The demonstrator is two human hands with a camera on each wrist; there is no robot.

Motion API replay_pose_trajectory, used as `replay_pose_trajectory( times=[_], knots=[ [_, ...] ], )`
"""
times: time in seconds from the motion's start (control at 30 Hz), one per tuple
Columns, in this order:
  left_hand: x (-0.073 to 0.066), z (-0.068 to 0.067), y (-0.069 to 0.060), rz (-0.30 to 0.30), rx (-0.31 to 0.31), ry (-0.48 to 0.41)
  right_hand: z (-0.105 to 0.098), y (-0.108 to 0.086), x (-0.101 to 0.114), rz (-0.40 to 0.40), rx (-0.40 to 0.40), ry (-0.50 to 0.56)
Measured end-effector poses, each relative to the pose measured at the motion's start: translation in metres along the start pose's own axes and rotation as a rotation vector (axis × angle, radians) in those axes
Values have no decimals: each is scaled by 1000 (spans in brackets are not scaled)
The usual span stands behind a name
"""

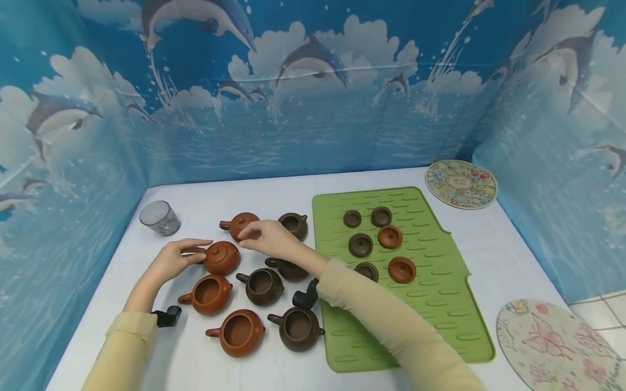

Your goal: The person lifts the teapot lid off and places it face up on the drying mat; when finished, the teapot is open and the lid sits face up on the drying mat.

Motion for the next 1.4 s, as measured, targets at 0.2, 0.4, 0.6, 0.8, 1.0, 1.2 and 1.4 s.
replay_pose_trajectory(
  times=[0.2, 0.4, 0.6, 0.8, 1.0, 1.2, 1.4],
  knots=[
    [4, 2, 2, -20, 20, 16, 33, 26, 15, -20, 71, -70],
    [11, 5, 4, -39, 32, -29, 47, 42, 16, 20, 69, -134],
    [18, 6, 5, -76, 31, -41, 58, 48, 17, 23, 83, -204],
    [21, 6, 5, -87, 38, -60, 68, 47, 21, -18, 93, -305],
    [20, 6, 7, -77, 34, -62, 65, 46, 23, 2, 63, -336],
    [19, 7, 7, -71, 25, -69, 64, 46, 26, -3, 8, -387],
    [22, 6, 7, -94, 29, -65, 60, 44, 23, 20, -48, -286]
  ],
)
Point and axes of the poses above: each hand's wrist, its own y-axis towards the middle knuckle, its own z-axis out of the palm, x = y × z, the point moved 10 cm from there along y, towards the middle knuckle, and after that the axes turned 6 degrees about -z, right-handed, at the moved point
